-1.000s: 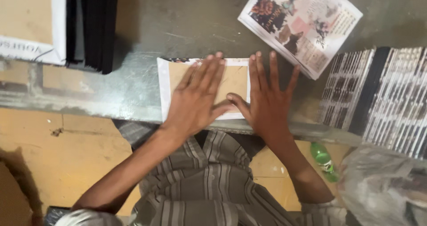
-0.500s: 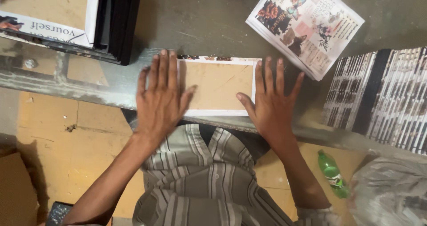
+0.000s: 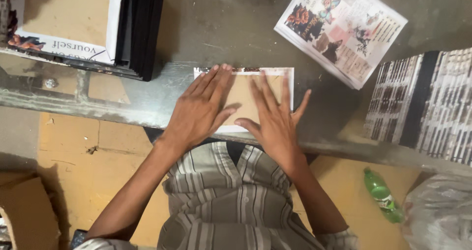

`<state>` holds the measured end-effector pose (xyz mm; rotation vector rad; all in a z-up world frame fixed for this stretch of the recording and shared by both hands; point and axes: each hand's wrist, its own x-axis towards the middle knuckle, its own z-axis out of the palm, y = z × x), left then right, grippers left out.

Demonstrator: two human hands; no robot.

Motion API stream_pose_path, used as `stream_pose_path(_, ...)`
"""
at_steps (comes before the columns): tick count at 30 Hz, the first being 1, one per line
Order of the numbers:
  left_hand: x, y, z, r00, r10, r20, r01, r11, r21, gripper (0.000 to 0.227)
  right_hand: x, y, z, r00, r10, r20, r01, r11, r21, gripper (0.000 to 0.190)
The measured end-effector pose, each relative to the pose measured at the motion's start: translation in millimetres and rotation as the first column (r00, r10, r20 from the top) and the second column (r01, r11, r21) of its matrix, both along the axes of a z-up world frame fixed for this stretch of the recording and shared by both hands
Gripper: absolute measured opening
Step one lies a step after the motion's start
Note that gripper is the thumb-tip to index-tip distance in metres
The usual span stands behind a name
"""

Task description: The person sits on the floor and assembles small cards by placing a printed cover sheet onto a beige backing card. They smooth the edges with their hands to ensure adhesion and then place the finished card onto a growing stack. The process is repeated for multiple units.

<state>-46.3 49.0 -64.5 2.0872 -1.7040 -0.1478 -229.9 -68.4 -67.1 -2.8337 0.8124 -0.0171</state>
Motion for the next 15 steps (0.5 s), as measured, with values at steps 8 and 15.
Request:
stream_pose_path(8, -3, 21, 4, 0.987, 0.157, 0.027, -0.158, 0.985, 0.074, 0.086, 2, 0, 12, 1.000, -0.009, 0.011, 0.009, 0.999, 0.049, 0.089)
stream_pose_path(15, -20, 0, -1, 0.968, 0.195, 0.160, -0.198, 0.980, 0.005, 0.085, 1, 3, 13, 1.000, -0.013, 0.020, 0.012, 0.998, 0.061, 0.088)
